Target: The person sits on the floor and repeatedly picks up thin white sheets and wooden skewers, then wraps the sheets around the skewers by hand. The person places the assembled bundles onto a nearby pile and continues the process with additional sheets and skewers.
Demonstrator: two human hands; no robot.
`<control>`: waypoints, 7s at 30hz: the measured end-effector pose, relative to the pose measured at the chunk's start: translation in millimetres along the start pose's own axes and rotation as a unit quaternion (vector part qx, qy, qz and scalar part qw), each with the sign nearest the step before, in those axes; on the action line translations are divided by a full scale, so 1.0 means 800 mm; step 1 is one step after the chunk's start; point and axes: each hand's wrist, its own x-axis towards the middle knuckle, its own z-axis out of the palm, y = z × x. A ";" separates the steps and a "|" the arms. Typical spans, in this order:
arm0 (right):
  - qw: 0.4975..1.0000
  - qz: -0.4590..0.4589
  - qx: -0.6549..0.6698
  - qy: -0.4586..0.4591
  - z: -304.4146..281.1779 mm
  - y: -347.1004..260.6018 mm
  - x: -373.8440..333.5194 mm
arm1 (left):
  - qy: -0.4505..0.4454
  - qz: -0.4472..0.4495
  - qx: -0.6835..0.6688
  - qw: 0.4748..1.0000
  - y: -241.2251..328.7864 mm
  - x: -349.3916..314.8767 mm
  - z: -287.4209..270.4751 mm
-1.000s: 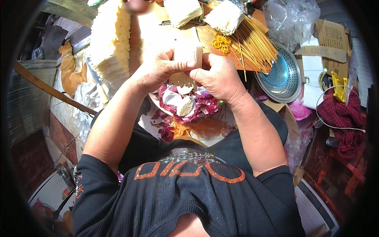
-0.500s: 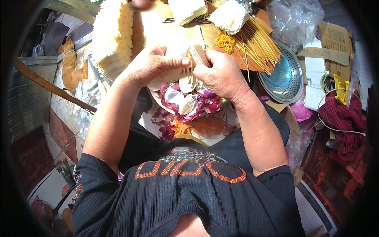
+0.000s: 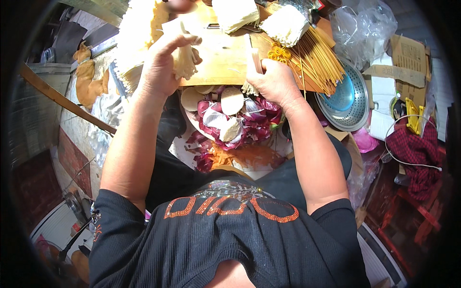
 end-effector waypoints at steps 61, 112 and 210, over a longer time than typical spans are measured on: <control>0.982 -0.103 0.149 -0.054 0.106 0.061 -0.244 | -0.154 -0.256 -0.093 0.950 -0.174 -0.247 0.051; 0.875 -0.006 0.464 -0.139 0.092 0.055 -0.241 | -0.183 -0.254 0.059 0.948 -0.171 -0.246 0.042; 0.859 -0.041 0.475 -0.190 0.086 0.058 -0.242 | -0.232 -0.285 0.071 0.927 -0.148 -0.245 0.051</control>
